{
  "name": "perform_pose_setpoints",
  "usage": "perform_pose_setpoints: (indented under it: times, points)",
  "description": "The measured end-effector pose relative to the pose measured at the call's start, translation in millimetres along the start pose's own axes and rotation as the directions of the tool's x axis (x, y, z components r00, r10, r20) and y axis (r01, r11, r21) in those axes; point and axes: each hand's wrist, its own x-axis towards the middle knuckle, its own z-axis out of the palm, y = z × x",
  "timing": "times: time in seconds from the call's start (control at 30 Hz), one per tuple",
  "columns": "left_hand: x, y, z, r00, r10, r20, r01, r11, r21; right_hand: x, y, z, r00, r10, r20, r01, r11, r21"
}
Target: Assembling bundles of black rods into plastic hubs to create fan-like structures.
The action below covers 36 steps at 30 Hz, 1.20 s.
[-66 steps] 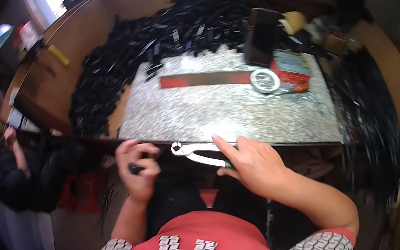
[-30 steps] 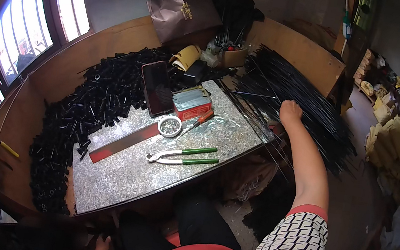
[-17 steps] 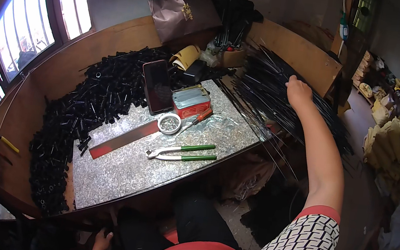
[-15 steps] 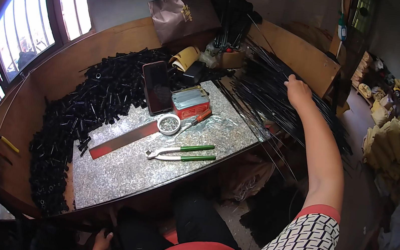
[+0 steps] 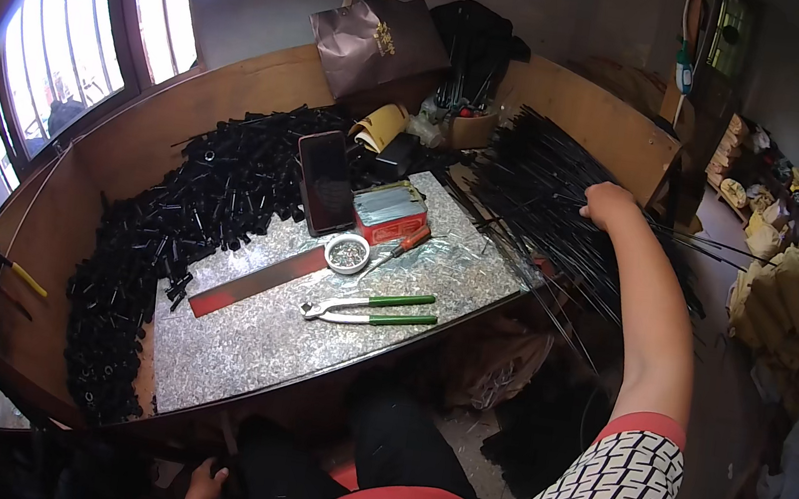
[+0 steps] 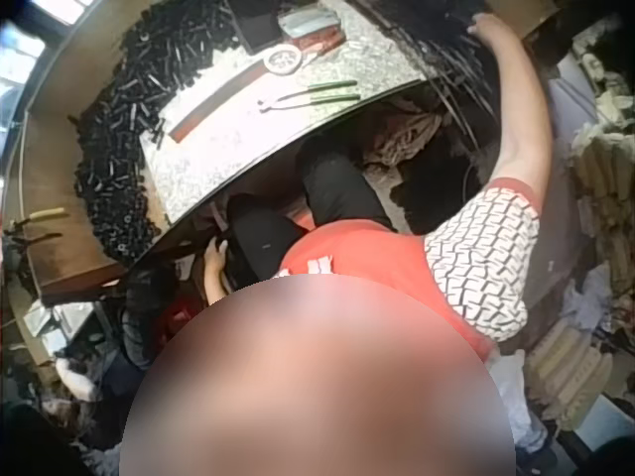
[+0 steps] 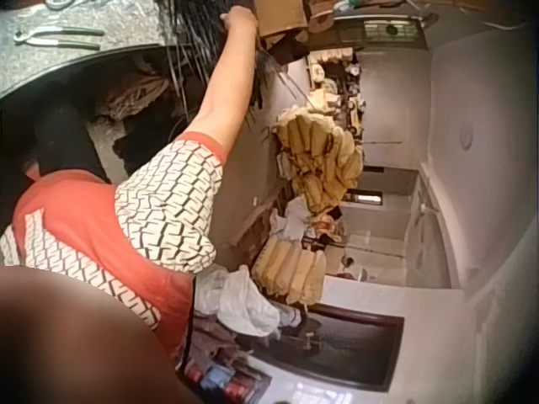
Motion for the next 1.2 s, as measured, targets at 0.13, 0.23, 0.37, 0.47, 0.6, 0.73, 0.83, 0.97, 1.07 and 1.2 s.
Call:
perform_pose_setpoints:
  times: [0.13,0.23,0.37,0.47,0.6,0.73,0.83,0.97,1.07,1.2]
  points:
    - [-5.9,7.9,-6.2,1.0,-0.006,0.004,0.006,1.0,0.024,-16.5,4.0,-18.7,0.997,0.033,0.07,-0.021,0.985,-0.169]
    - [-6.4,18.5,-10.1,0.999,-0.014,0.03,0.013,0.999,0.048,-17.5,16.5,-30.2,0.996,0.011,-0.084,-0.012,1.0,-0.011]
    - [-8.5,28.1,-17.1,0.998,-0.017,0.053,0.013,0.997,0.075,-39.6,7.3,-56.6,0.955,0.105,-0.278,-0.073,0.99,0.124]
    - [-11.4,44.5,-21.9,0.998,-0.025,0.051,0.019,0.994,0.112,-29.1,11.9,-53.3,0.961,0.093,-0.26,-0.031,0.972,0.233]
    - [-16.9,62.7,-29.2,0.996,-0.049,0.068,0.041,0.991,0.126,-29.6,0.3,-57.0,0.906,0.102,-0.41,0.053,0.935,0.351]
    - [-18.7,71.7,-33.9,0.997,0.013,0.074,-0.022,0.992,0.122,-11.6,-2.2,-47.7,0.817,0.031,-0.576,0.207,0.916,0.342]
    - [-25.4,87.9,-42.7,0.99,0.1,0.104,-0.114,0.984,0.136,-17.6,-17.3,-59.2,0.852,0.032,-0.523,0.268,0.83,0.488]
    - [-49.8,166.3,-79.5,0.935,0.178,0.307,-0.181,0.983,-0.02,-38.3,-49.7,-69.5,0.886,-0.07,-0.459,0.44,0.443,0.781]
    - [-65.3,202.9,-100.6,0.888,0.427,0.172,-0.343,0.862,-0.372,-76.9,-89.5,-82.3,0.867,-0.15,-0.475,0.498,0.277,0.822]
    - [-58.1,259.9,-143.4,0.771,0.629,-0.096,-0.636,0.757,-0.15,-117.3,-128.8,-88.9,0.848,-0.301,-0.436,0.509,0.237,0.827]
